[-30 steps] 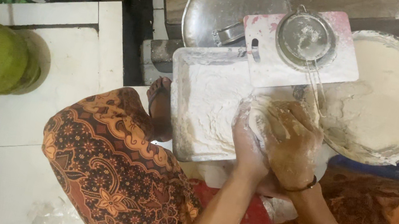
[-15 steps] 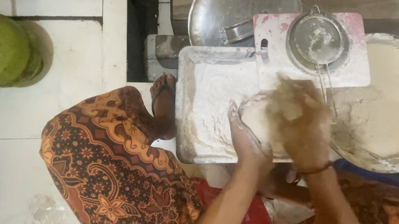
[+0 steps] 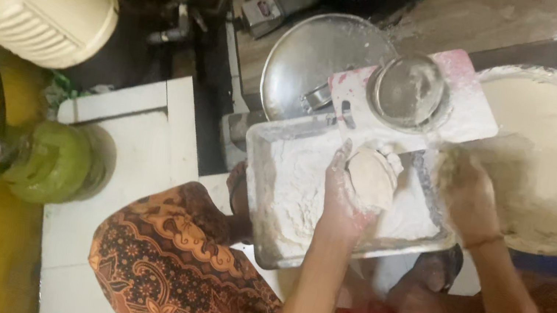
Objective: The person kneels on the floor and repeatedly takes portions of dough, flattens them, and fills them with a small orange ball from a tray of cups. They then seal the dough and drop it into a large pot of boiling water.
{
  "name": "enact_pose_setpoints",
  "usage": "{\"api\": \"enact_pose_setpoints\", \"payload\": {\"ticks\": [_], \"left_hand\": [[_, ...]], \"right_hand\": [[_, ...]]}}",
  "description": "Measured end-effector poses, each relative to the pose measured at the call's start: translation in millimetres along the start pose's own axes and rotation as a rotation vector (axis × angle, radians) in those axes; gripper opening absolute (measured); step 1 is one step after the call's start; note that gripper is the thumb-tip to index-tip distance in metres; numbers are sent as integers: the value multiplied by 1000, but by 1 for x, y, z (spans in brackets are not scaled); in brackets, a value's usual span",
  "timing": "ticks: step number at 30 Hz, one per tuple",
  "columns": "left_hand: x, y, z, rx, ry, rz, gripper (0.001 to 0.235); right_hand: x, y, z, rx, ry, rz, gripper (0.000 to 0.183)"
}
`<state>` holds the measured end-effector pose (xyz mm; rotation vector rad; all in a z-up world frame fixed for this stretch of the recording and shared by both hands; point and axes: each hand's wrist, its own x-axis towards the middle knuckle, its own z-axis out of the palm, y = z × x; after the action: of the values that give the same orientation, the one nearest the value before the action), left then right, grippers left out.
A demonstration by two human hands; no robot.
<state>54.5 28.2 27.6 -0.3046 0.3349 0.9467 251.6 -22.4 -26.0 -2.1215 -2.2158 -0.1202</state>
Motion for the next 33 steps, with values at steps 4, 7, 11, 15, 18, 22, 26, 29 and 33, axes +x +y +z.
{"api": "enact_pose_setpoints", "payload": {"ticks": [4, 7, 11, 15, 18, 22, 26, 29, 33], "left_hand": [[63, 10, 5, 50, -6, -36, 57], [13, -16, 106, 266, 183, 189, 57], [11, -32, 127, 821, 565, 605, 65], [55, -3, 64, 1756, 432, 975, 39], [41, 18, 71, 2063, 368, 1155, 36], [41, 56, 91, 1996, 307, 1200, 43], [0, 70, 187, 1753, 328, 1026, 47], [-41, 62, 242, 1746, 435, 715, 50], [-6, 82, 229, 1724, 405, 673, 46]], "right_hand": [[-39, -52, -36, 101, 388, 80, 22], [-41, -86, -90, 501, 381, 255, 22], [-38, -102, -97, 781, 405, 419, 18], [-28, -124, -122, 1439, 418, 592, 14], [-20, -124, -100, 1776, 438, 710, 10], [5, -124, -93, 1703, 422, 729, 10], [81, -105, -121, 1645, 424, 617, 13], [168, -76, -155, 1450, 565, 416, 12], [290, -23, -195, 1156, 707, 218, 11]]}}
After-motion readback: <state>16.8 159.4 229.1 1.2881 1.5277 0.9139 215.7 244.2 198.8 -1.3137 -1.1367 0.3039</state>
